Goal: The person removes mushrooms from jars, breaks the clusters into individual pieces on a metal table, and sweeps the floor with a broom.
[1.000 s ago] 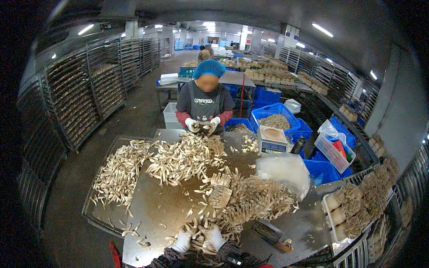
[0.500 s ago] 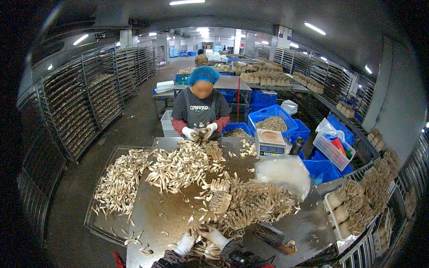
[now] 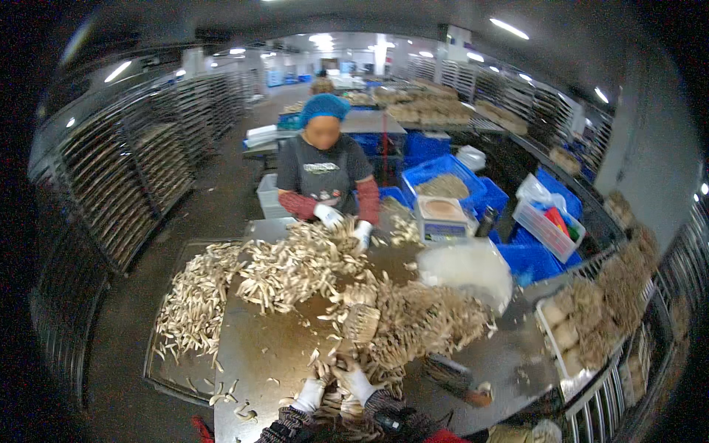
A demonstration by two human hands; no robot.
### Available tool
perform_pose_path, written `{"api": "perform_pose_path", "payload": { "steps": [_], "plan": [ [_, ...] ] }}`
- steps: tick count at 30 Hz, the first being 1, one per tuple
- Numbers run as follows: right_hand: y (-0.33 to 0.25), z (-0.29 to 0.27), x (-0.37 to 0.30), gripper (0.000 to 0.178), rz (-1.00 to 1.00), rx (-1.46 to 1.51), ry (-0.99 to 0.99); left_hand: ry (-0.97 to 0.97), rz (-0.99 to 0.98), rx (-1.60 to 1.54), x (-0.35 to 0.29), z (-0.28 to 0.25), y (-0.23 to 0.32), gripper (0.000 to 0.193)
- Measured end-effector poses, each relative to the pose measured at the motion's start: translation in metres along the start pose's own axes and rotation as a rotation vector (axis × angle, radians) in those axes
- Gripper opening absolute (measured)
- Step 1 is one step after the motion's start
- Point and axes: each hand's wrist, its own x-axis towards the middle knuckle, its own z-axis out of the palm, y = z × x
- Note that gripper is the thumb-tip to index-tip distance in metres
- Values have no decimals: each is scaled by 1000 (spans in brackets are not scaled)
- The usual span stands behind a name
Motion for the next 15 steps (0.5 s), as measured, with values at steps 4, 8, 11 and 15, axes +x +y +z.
{"api": "perform_pose_path", "payload": {
  "steps": [4,8,11,15],
  "plan": [
    [61,-13,16,28,71,-295,-131,156,1,-267,-12,6,6,26],
    [71,-33,26,32,153,-252,112,171,-103,-803,-12,-5,43,41],
    [60,-19,14,42,-85,-478,-118,154,292,126,-2,-7,-32,31],
    [1,-3,-19,61,479,327,-125,123,260,722,19,9,-71,38]
  ]
}}
